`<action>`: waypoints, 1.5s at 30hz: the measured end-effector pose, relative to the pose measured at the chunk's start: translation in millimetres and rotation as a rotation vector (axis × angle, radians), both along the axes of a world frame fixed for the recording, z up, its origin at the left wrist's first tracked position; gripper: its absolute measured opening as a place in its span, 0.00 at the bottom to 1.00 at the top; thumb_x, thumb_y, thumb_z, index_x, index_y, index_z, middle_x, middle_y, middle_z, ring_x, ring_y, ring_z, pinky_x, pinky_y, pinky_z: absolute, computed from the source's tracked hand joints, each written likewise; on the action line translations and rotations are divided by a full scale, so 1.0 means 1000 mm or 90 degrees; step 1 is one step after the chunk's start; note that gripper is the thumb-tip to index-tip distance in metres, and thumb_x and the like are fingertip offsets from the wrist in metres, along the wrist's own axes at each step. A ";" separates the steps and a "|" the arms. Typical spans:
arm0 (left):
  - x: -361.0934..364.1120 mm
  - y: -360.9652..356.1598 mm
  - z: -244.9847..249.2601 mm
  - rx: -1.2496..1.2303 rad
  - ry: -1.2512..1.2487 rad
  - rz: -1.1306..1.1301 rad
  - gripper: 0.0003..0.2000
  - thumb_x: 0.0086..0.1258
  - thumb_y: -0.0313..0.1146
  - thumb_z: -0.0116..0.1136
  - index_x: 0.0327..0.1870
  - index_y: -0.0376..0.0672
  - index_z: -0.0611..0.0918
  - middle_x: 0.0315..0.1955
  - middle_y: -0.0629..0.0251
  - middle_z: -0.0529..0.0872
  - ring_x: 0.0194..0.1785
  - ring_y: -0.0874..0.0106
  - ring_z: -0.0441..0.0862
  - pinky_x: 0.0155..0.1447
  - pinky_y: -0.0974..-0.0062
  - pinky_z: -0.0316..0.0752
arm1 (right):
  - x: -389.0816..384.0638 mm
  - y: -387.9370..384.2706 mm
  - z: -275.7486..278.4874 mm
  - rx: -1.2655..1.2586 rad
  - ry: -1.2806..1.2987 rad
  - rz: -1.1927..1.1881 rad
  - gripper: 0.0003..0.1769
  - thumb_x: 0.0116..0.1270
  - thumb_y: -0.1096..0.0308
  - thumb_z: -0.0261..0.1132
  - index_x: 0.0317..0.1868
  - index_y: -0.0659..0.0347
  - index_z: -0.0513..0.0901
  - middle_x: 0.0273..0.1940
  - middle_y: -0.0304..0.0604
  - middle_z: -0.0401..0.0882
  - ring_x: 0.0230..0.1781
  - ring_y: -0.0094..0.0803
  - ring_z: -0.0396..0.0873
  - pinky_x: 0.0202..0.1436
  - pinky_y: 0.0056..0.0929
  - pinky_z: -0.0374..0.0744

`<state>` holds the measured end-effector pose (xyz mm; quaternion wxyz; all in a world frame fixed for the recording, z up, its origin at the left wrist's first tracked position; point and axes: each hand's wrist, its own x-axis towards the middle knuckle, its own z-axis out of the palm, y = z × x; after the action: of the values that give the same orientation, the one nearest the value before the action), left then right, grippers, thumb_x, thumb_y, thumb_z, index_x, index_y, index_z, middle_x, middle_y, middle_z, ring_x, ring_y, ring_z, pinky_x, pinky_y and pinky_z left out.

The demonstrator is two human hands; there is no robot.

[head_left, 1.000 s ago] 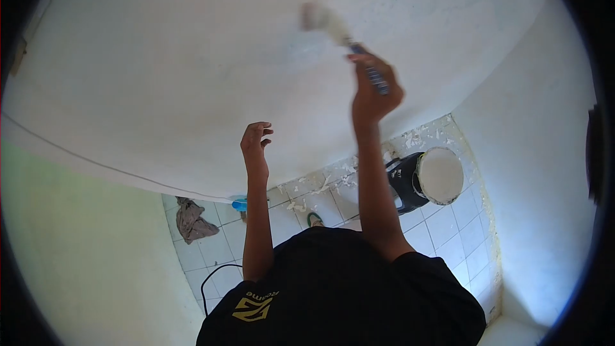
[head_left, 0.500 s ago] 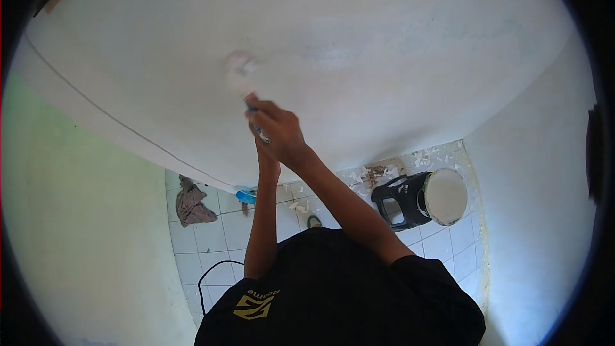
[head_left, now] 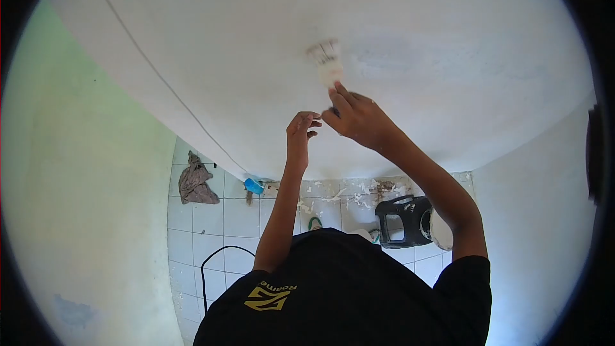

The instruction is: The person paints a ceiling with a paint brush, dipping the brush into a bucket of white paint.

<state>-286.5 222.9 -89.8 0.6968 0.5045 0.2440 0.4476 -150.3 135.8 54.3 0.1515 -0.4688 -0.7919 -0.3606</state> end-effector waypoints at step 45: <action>-0.024 0.000 -0.020 -0.123 -0.122 0.071 0.11 0.71 0.44 0.57 0.44 0.48 0.80 0.42 0.70 0.81 0.47 0.73 0.76 0.49 0.71 0.67 | -0.010 -0.017 0.055 -0.143 -0.031 -0.008 0.06 0.61 0.71 0.62 0.39 0.58 0.77 0.33 0.44 0.75 0.30 0.36 0.83 0.29 0.32 0.82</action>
<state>-310.2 223.0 -109.8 0.7363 0.3755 0.2458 0.5064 -160.4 118.4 109.1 0.0763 -0.4788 -0.8280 -0.2818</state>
